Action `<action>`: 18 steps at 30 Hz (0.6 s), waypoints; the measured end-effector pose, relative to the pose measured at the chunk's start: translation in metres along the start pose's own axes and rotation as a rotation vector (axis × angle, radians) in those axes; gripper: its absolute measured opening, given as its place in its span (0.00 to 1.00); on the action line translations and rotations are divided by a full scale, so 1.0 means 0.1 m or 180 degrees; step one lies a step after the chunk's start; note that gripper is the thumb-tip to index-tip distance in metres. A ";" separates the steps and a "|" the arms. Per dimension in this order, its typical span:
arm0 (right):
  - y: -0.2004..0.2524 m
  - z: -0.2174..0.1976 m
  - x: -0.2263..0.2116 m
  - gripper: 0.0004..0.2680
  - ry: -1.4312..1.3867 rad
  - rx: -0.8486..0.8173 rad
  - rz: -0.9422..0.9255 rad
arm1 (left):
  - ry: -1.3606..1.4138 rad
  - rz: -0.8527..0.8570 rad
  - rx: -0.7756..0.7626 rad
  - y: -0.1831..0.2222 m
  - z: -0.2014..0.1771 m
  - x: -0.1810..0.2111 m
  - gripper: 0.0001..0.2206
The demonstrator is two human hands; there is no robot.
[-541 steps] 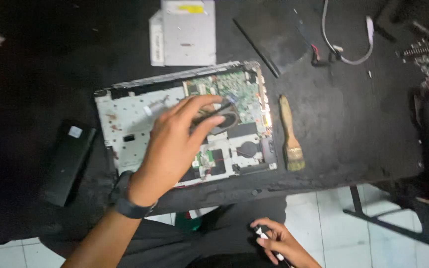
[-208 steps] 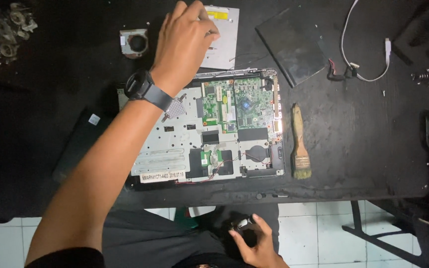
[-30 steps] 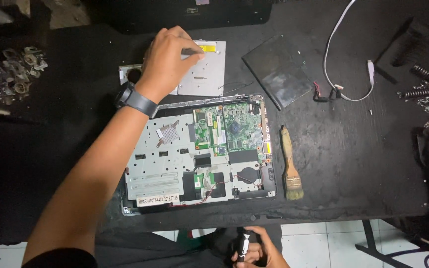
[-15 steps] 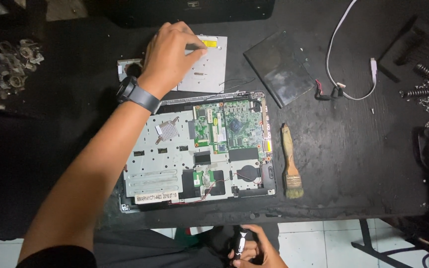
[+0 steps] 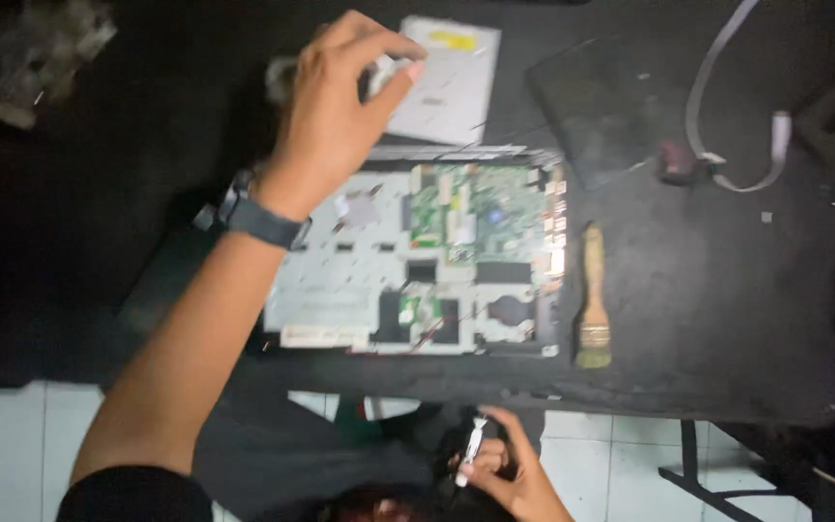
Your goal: Disassembling, cleaning, and reassembling internal laptop components using a screwdriver and brush.
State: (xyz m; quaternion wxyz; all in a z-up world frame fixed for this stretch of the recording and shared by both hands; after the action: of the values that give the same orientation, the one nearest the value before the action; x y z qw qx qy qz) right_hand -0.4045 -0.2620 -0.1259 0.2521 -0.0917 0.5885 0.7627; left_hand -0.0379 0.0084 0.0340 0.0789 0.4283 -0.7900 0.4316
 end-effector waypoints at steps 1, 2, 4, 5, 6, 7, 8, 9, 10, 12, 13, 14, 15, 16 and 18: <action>0.02 -0.02 0.00 0.26 0.0332 -0.0035 -0.0354 | 0.0191 -0.0161 -0.0044 0.13 -0.15 0.12 0.03; 0.00 -0.02 -0.01 0.27 0.0655 -0.0104 -0.0733 | 0.0365 -0.0301 -0.0071 0.23 -0.31 0.24 0.03; 0.11 -0.03 -0.04 0.28 0.0866 -0.0028 -0.0612 | 0.0229 -0.0571 -0.0076 0.62 -0.67 0.38 0.07; 0.17 -0.04 -0.06 0.28 0.1013 0.0121 -0.0547 | 0.0170 -0.0765 -0.0113 0.80 -0.84 0.47 0.10; 0.17 -0.21 -0.01 0.28 0.1044 0.0082 -0.0533 | 0.0131 -0.0795 -0.0094 0.98 -0.97 0.49 0.10; 0.18 -0.38 0.00 0.33 0.1410 0.0143 -0.0973 | 0.0044 -0.1057 -0.0168 1.16 -1.09 0.50 0.09; 0.18 -0.56 0.00 0.39 0.1757 0.0238 -0.1441 | -0.0012 -0.1289 -0.0240 1.32 -1.18 0.51 0.08; 0.29 -0.59 -0.19 0.39 0.1775 0.0228 -0.1456 | -0.0021 -0.1289 -0.0217 1.41 -1.25 0.54 0.08; 0.44 -0.66 -0.41 0.42 0.1810 0.1101 -0.1960 | -0.0166 -0.1546 -0.0556 1.52 -1.29 0.56 0.13; 0.64 -0.64 -0.87 0.46 0.1810 0.2022 -0.2422 | -0.0292 -0.1791 -0.0909 1.70 -1.32 0.58 0.18; 0.71 -0.55 -1.15 0.39 0.1864 0.1992 -0.3114 | -0.0477 -0.1797 -0.0921 1.76 -1.32 0.59 0.19; 0.80 -0.46 -1.40 0.34 0.1901 0.1985 -0.3803 | -0.0643 -0.1784 -0.0946 1.81 -1.30 0.59 0.21; 0.79 -0.33 -1.60 0.34 0.1898 0.2038 -0.3791 | -0.0607 -0.1759 -0.0970 1.81 -1.31 0.60 0.21; 0.81 -0.22 -1.78 0.29 0.2409 0.2278 -0.3616 | -0.0614 -0.1784 -0.0981 1.80 -1.27 0.57 0.19; 0.74 -0.16 -2.03 0.25 0.2890 0.2640 -0.3383 | -0.0539 -0.1723 -0.1024 1.76 -1.19 0.56 0.16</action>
State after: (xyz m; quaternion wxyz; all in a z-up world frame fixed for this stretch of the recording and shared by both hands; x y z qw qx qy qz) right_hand -0.2700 -0.3463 0.0214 0.3308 -0.5584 0.7459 0.1495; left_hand -0.2333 0.1095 0.0268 0.1915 0.6393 -0.7092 0.2274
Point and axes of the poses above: each hand's wrist, its own y-axis away from the middle knuckle, its own z-axis out of the palm, x = y × z, the point moved 2 cm from there along -y, towards the middle knuckle, and after that the axes turned 6 degrees about x, right-handed, at the moved point
